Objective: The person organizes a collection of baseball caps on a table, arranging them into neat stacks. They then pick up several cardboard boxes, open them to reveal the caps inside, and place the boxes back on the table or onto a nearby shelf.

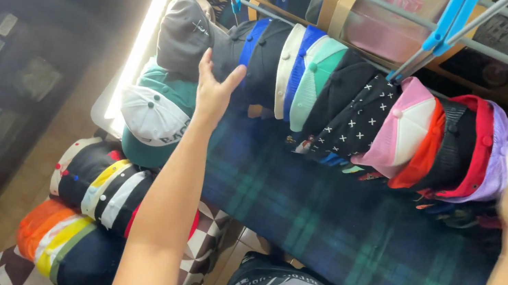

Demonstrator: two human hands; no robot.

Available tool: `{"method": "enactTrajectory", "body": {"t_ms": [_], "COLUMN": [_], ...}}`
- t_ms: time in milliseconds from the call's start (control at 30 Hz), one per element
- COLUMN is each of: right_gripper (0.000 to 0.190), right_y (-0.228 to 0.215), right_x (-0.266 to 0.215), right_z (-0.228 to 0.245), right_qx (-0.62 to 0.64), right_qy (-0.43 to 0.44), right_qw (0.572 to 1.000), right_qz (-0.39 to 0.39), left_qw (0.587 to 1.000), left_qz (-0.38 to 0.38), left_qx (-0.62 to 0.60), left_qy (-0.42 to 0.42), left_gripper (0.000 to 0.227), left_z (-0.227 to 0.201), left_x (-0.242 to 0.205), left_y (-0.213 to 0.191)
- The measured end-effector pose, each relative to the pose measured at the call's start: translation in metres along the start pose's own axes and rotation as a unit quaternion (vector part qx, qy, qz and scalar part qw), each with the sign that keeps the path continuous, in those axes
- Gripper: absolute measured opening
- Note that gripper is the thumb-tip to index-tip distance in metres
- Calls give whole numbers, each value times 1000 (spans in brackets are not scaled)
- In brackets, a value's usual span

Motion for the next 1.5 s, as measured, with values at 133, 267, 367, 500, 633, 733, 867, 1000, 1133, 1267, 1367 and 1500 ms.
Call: {"method": "enactTrajectory", "body": {"t_ms": [133, 267, 367, 500, 633, 733, 867, 1000, 1133, 1267, 1367, 1500], "right_gripper": [54, 130, 137, 123, 122, 106, 74, 55, 94, 98, 98, 89], "right_y": [115, 195, 188, 143, 130, 109, 53, 45, 59, 51, 43, 48], "right_x": [10, -10, -14, -23, -26, -15, -1, -1, 14, 15, 22, 23], "right_z": [153, 140, 134, 120, 112, 101, 122, 89, 75, 68, 56, 39], "right_qx": [-168, -361, -364, -299, -242, -318, -309, -380, -304, -314, -321, -367], "right_qy": [-115, 39, 43, 72, 156, 234, -24, -8, 286, 364, 388, 375], "right_qw": [967, 849, 850, 930, 942, 908, 950, 925, 892, 862, 851, 835], "right_qz": [155, 384, 379, 202, 171, 140, -38, 21, 176, 162, 150, 164], "left_qw": [984, 959, 947, 963, 950, 930, 916, 922, 915, 924, 927, 903], "left_qz": [65, 187, 268, 258, 281, 314, 319, 316, 320, 329, 313, 296], "left_qx": [-51, -116, -63, -27, -134, -176, -192, -81, -98, -113, -75, -155], "left_qy": [-158, -177, -167, -77, -4, -75, -152, -211, -224, -160, -192, -270], "left_gripper": [129, 96, 84, 95, 64, 66, 71, 91, 81, 67, 65, 80], "left_z": [-33, -56, -70, -81, -66, -47, -36, -41, -42, -51, -40, -16], "left_x": [27, 18, 9, 10, 20, 21, 19, 13, 16, 18, 22, 12], "left_y": [19, 48, 56, 55, 73, 70, 68, 59, 61, 63, 55, 51]}}
Point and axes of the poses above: each hand's wrist, its own x-axis towards the middle knuckle, its own y-axis out of the palm, z = x × y, the point moved 6 cm from there along x, towards the middle knuckle, and after that the axes turned 8 degrees about y, right-handed, at the moved point
